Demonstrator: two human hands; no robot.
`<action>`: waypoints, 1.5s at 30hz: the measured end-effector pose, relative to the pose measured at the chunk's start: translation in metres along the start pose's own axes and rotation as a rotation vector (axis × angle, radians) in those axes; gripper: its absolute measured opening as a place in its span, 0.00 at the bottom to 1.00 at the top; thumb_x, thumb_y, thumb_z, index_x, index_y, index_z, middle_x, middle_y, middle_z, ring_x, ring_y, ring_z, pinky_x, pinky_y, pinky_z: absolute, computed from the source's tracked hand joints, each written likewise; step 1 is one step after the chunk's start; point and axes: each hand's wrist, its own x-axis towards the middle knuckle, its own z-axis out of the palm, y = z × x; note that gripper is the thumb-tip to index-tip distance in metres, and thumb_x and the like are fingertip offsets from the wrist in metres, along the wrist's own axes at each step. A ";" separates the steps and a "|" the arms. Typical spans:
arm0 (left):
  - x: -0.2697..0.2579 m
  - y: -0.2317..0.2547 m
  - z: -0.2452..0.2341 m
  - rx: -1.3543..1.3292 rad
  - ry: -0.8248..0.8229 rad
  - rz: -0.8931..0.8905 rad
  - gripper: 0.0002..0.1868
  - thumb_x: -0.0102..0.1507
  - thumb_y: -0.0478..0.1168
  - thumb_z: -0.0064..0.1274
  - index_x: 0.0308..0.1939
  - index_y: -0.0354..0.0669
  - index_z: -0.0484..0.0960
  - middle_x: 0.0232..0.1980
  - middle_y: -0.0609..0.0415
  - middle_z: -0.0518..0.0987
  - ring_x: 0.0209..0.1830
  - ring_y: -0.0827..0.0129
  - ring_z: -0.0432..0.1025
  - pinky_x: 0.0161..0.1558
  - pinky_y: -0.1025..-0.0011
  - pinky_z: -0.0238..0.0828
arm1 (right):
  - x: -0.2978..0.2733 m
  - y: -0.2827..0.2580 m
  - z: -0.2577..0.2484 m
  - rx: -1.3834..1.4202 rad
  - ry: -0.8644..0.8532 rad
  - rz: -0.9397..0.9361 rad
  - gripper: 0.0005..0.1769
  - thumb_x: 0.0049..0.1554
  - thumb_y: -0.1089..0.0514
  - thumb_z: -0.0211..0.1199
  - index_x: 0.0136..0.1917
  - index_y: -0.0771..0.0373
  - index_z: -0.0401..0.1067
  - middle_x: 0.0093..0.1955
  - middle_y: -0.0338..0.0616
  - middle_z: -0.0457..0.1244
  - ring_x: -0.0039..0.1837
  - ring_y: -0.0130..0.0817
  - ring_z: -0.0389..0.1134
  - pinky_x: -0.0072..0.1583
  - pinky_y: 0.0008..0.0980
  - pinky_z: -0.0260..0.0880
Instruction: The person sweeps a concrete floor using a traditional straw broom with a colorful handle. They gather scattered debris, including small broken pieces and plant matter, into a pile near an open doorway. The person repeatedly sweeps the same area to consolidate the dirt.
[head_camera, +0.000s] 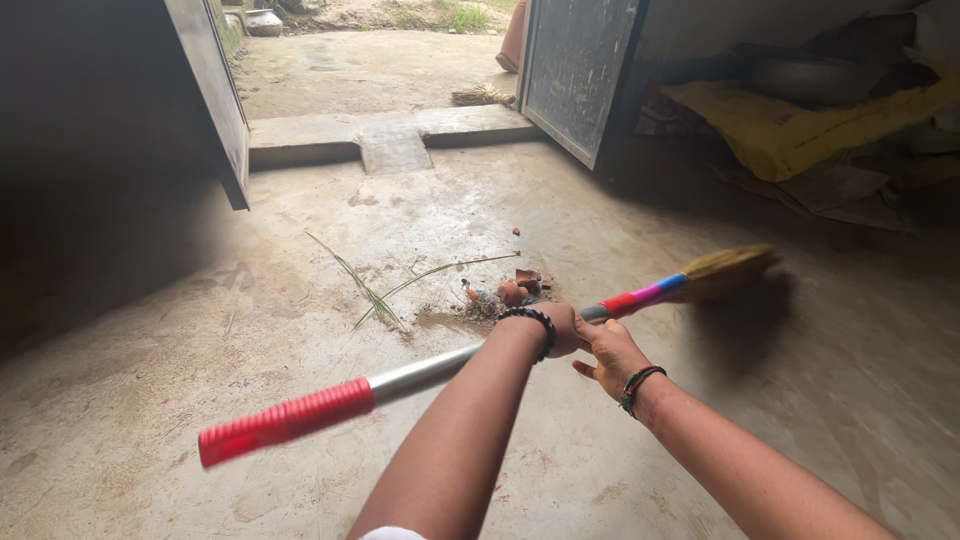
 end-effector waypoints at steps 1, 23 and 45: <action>-0.001 -0.001 0.004 0.156 0.071 0.005 0.18 0.64 0.38 0.52 0.57 0.41 0.83 0.55 0.45 0.82 0.56 0.59 0.78 0.52 0.63 0.76 | 0.002 0.000 0.001 -0.005 -0.018 -0.009 0.22 0.55 0.40 0.65 0.56 0.50 0.65 0.58 0.34 0.64 0.65 0.31 0.62 0.61 0.49 0.57; -0.041 -0.044 0.008 0.219 0.125 -0.165 0.33 0.69 0.52 0.46 0.76 0.87 0.55 0.61 0.53 0.79 0.59 0.59 0.75 0.59 0.59 0.72 | -0.093 -0.046 -0.084 -2.046 -0.100 -0.056 0.47 0.63 0.46 0.59 0.85 0.46 0.34 0.67 0.34 0.61 0.71 0.30 0.60 0.70 0.41 0.59; -0.096 -0.058 -0.038 0.236 0.285 -0.326 0.29 0.73 0.49 0.35 0.78 0.85 0.52 0.51 0.50 0.82 0.48 0.64 0.80 0.49 0.64 0.79 | -0.094 -0.081 -0.075 -2.125 0.126 -0.183 0.42 0.64 0.39 0.55 0.84 0.48 0.43 0.71 0.33 0.60 0.73 0.25 0.59 0.69 0.37 0.62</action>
